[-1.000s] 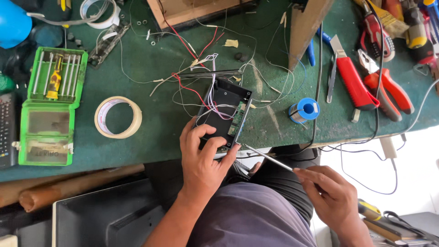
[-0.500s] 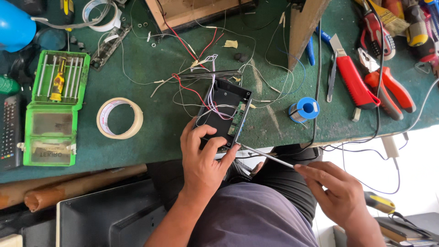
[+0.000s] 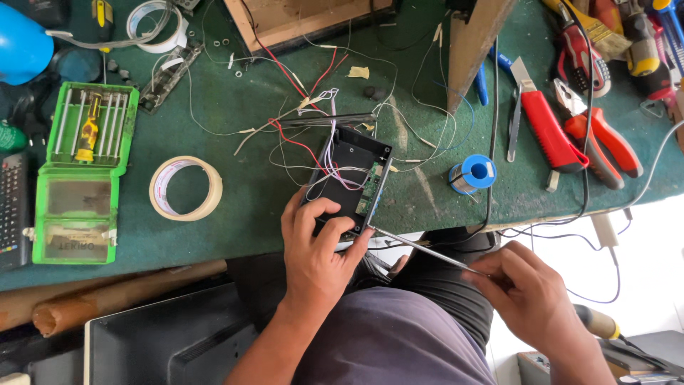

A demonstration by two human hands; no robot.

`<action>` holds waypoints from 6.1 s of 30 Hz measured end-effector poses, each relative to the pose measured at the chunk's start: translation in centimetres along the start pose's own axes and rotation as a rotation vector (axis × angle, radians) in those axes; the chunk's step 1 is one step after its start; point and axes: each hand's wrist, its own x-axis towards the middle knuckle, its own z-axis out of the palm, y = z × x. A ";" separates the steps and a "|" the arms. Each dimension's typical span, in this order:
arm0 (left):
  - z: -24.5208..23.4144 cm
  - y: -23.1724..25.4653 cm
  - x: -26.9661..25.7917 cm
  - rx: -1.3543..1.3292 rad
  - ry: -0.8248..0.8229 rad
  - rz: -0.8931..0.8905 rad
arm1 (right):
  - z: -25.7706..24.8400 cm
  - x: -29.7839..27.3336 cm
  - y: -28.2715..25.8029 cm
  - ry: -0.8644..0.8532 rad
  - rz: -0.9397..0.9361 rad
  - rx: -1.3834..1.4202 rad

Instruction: The person works on a small electronic device, using a screwdriver to tighten screws on the casing. They also handle and organize several wires connected to the device's circuit board.

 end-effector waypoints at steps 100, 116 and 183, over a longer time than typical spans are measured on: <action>-5.2 2.8 10.8 0.215 -0.060 0.167 | 0.1 1.2 -0.2 0.097 -0.014 -0.068; 6.8 -6.2 11.6 0.681 -0.863 0.028 | 0.8 0.9 0.4 0.077 -0.052 -0.049; -2.8 0.5 3.0 -0.145 -0.283 -0.212 | 2.4 1.2 0.7 0.107 0.002 0.067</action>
